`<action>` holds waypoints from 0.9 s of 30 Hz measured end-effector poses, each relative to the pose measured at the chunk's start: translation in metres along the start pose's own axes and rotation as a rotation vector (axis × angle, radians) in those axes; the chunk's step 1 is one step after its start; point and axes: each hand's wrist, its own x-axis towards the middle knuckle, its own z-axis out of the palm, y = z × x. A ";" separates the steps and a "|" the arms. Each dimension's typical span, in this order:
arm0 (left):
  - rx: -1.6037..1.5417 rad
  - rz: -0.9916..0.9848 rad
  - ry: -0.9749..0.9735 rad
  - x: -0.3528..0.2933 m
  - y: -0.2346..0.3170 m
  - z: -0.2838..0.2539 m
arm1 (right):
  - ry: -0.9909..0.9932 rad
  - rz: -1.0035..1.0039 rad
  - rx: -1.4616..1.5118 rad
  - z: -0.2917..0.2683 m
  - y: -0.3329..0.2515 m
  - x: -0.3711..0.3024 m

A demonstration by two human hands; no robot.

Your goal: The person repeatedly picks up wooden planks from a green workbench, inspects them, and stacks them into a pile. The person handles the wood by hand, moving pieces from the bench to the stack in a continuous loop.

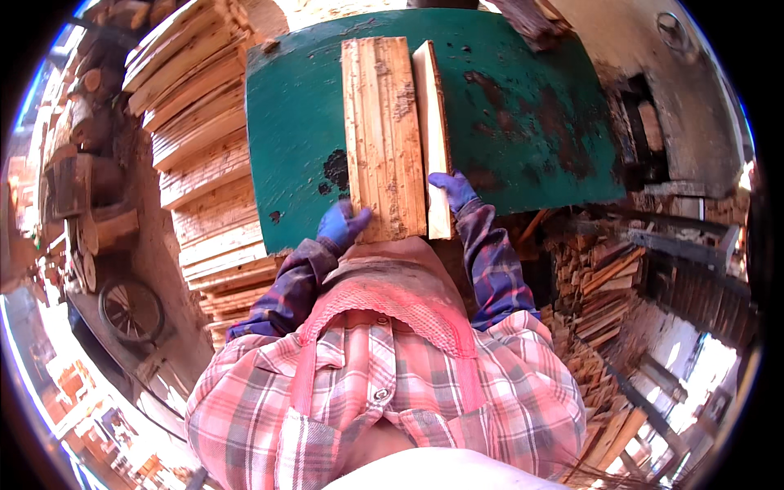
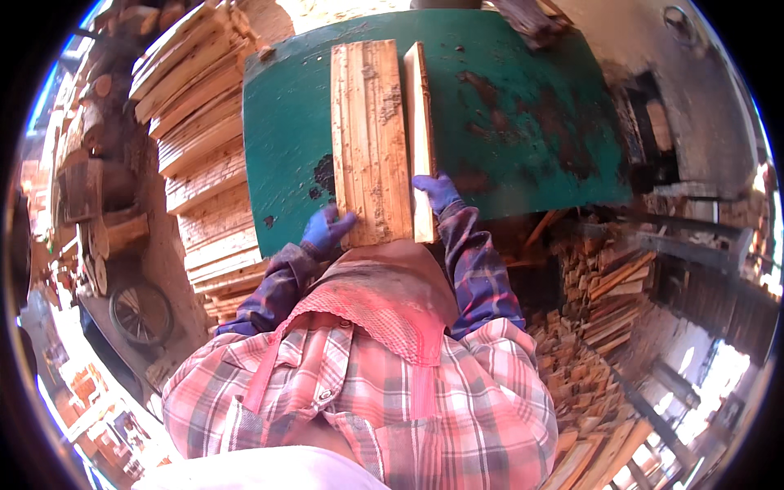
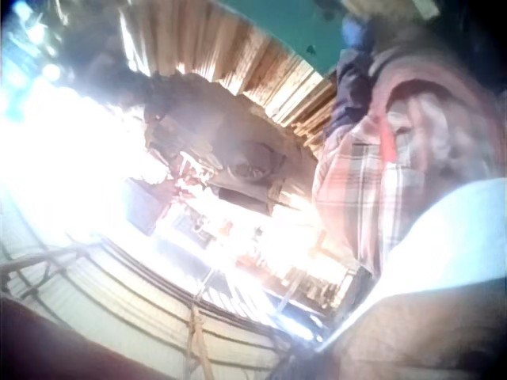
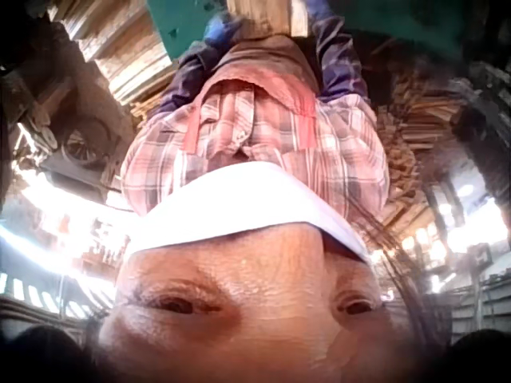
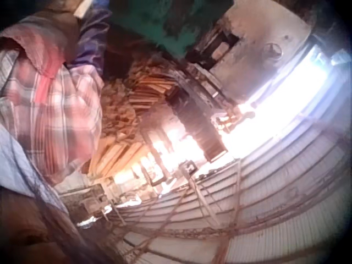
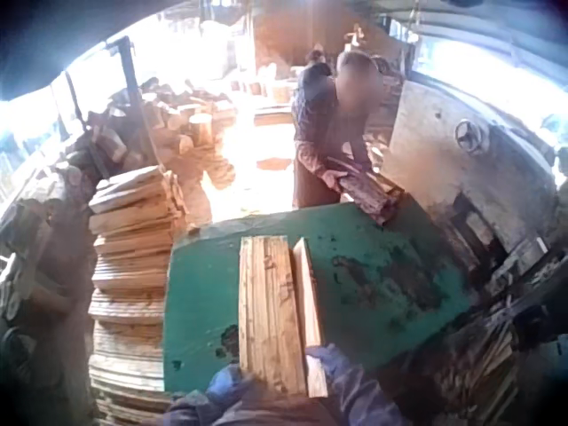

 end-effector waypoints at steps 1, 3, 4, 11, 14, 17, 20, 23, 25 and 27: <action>0.060 0.143 0.091 0.009 0.024 0.007 | -0.063 0.198 0.194 -0.005 -0.030 -0.025; 0.460 0.640 0.459 0.038 0.050 0.028 | -0.125 0.300 0.739 -0.013 -0.016 -0.063; 0.579 0.733 0.478 0.053 0.057 0.040 | -0.066 0.183 0.826 -0.003 -0.020 -0.096; 1.156 0.411 0.228 0.108 0.019 0.018 | 1.356 -0.729 0.378 -0.062 -0.028 -0.258; 1.198 0.484 0.155 0.111 0.017 0.026 | 2.076 -0.981 0.061 -0.076 0.027 -0.413; 1.170 0.512 0.160 0.114 0.018 0.030 | 2.638 -0.843 -0.296 -0.056 0.023 -0.525; 1.156 0.558 0.127 0.121 0.021 0.042 | 3.007 -0.379 -0.217 -0.031 0.050 -0.603; 1.148 0.537 0.072 0.161 0.019 0.024 | 2.959 0.225 0.253 -0.016 0.066 -0.629; 1.118 0.521 0.098 0.161 0.019 0.013 | 2.766 0.666 0.159 -0.023 0.062 -0.603; 1.086 0.501 0.133 0.156 0.018 -0.003 | 2.510 1.060 0.030 -0.029 0.059 -0.566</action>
